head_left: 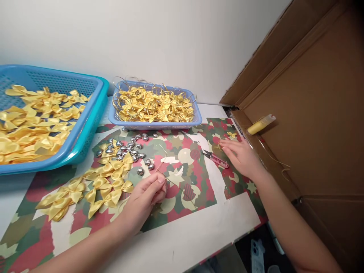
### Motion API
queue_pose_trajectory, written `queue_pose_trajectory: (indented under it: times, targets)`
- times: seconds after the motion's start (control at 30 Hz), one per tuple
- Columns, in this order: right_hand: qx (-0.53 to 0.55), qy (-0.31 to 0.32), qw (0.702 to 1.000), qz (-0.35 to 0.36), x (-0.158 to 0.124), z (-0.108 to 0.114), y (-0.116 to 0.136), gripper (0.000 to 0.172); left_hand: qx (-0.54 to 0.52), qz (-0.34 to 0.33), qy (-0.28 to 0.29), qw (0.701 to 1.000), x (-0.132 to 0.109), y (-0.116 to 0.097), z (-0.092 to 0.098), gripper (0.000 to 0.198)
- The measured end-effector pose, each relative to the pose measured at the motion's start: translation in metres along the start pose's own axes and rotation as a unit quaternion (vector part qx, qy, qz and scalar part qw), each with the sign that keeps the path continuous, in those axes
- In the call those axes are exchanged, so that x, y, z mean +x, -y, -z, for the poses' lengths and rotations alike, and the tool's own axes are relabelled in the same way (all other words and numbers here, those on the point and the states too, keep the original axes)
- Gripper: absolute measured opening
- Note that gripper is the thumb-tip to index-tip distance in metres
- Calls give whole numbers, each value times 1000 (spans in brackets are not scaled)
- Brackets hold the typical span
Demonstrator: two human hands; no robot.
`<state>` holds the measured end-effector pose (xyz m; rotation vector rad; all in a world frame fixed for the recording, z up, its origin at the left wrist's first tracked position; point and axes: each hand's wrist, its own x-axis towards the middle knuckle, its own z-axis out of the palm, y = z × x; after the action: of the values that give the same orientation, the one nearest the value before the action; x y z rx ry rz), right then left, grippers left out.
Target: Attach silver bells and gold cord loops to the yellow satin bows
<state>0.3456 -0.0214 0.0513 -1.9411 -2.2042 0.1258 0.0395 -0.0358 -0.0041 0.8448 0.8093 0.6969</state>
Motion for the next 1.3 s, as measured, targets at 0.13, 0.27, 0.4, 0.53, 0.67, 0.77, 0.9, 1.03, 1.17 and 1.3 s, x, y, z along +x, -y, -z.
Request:
queue_pose_trajectory:
  times: [0.13,0.27,0.4,0.53,0.67,0.77,0.9,1.03,1.17,1.3]
  targets:
    - [58,114,974,189,-6,-14,32,36,-3,-9,0,1000,-1,0,0,37]
    - [2,111,985,131,4,-21,26,39,-5,-17,8,1000,-1,1,0,37]
    - [-31,59,997,50,11,-15,-3,40,-4,-13,9,1000,-1,2,2,38]
    - [-6,-42,999,-1,2,-11,-23,33,-13,-10,8,1000,-1,3,1,39]
    - [45,-171,984,-26,-6,-12,-24,16,-10,-5,4,1000,-1,2,0,39]
    - [47,-187,981,-28,-7,-16,-14,11,-4,-4,-3,1000,-1,1,0,39]
    - [34,-139,988,-64,-10,-23,3,18,-4,-1,-5,1000,0,0,-1,39]
    - [-27,-20,987,-158,-14,-23,13,20,4,4,-2,1000,1,1,0,40]
    - [-15,20,984,-175,-18,-16,24,17,5,0,-2,1000,0,1,0,40]
    - [149,4,978,-143,-23,-20,52,19,4,-3,2,1000,0,-1,-2,40]
